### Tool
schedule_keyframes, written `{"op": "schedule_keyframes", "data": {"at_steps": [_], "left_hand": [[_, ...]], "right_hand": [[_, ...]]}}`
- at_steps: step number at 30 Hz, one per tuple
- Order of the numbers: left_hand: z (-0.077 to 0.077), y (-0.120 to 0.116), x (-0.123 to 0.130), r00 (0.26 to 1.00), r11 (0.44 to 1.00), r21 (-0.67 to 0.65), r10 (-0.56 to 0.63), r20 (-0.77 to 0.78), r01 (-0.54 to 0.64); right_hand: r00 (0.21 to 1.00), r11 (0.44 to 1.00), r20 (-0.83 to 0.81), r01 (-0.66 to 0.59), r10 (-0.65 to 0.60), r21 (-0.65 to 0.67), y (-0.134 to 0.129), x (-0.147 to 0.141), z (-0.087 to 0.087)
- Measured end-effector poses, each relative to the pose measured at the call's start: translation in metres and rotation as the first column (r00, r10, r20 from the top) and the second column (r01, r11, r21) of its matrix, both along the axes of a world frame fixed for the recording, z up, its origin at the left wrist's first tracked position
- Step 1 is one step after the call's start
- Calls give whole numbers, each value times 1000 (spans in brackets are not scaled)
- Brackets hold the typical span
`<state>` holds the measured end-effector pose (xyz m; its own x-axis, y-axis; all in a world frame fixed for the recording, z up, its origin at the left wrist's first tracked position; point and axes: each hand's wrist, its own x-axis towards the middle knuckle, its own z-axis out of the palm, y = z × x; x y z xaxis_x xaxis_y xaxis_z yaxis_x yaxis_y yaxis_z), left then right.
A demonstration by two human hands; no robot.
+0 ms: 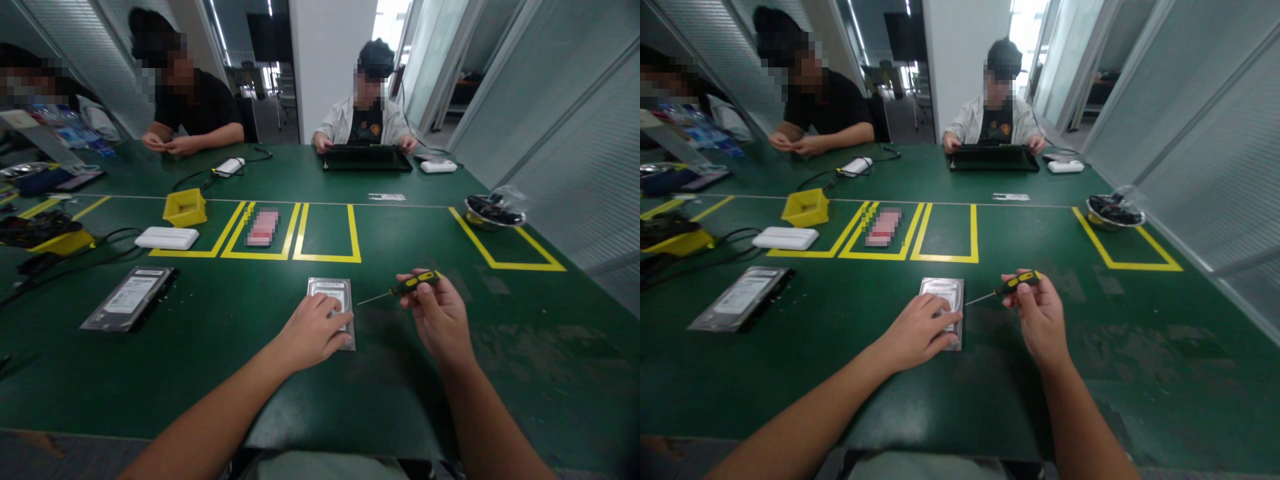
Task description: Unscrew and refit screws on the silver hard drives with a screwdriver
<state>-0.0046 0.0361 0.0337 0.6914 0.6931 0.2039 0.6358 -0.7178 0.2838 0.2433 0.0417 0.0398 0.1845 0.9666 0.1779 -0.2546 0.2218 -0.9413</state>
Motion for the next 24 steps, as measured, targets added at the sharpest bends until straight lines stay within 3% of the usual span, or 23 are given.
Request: {"op": "schedule_keyframes", "data": {"at_steps": [7,24], "left_hand": [[1,0,0,1000,1000,2,-2,6,2],[2,-2,-1,1000,1000,-14,9,-2,-9]], "right_hand": [[984,999,177,-39,38,3,-3,-2,-5],[909,1000,417,-27,19,15,-9,-11,6]]}}
